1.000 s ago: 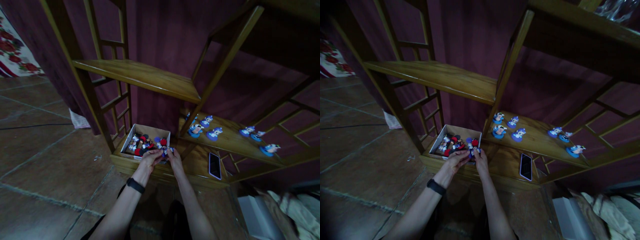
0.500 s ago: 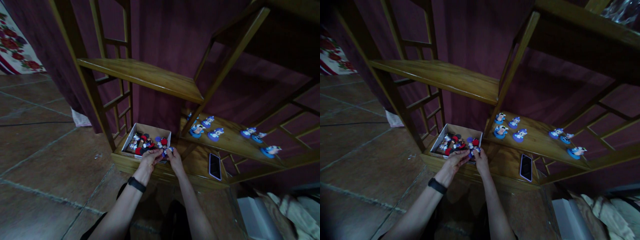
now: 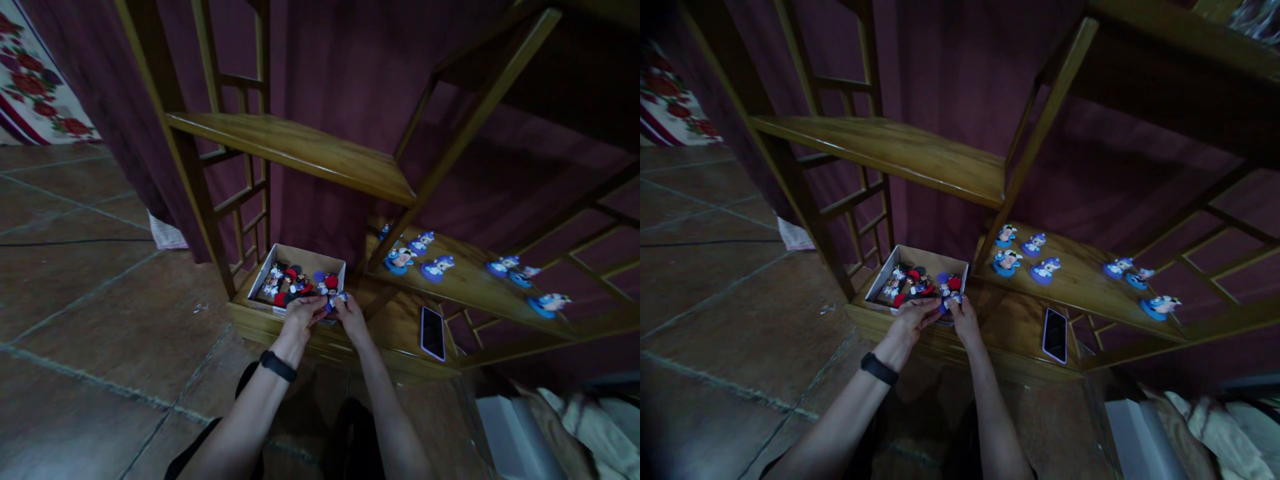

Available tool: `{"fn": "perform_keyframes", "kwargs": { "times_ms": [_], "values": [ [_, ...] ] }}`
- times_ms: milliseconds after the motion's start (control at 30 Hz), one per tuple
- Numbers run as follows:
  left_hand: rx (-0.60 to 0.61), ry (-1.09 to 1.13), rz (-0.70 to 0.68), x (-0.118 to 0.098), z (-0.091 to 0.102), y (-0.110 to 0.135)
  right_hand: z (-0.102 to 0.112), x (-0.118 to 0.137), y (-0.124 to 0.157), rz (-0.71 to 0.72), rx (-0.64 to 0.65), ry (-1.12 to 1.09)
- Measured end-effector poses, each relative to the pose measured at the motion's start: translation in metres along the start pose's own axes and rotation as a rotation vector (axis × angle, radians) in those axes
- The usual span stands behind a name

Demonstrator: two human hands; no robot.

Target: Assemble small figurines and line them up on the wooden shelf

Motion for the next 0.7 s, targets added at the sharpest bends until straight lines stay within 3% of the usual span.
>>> {"fn": "perform_keyframes", "kwargs": {
  "times_ms": [167,467,600,700],
  "values": [
    [0.002,-0.069,-0.061,-0.004,0.000,0.001,0.001,0.001,-0.003,0.054,0.061,0.074],
    [0.003,-0.039,0.032,-0.003,0.005,-0.002,-0.003,0.010,0.000,0.130,0.171,0.216],
    [-0.022,0.051,-0.015,0.002,0.006,0.000,-0.008,0.008,0.001,0.118,0.081,0.255],
    [-0.072,0.079,-0.201,0.004,0.001,0.004,-0.010,0.006,0.001,0.096,-0.011,0.255]
  ]
}}
Point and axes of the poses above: each hand's wrist, its own y-axis away from the middle knuckle, its own z-axis out of the back of the hand, x = y × z, the point moved 6 cm from there along -y, towards the middle knuckle, and after that the axes turned 11 degrees about z, right-handed, at the moved point
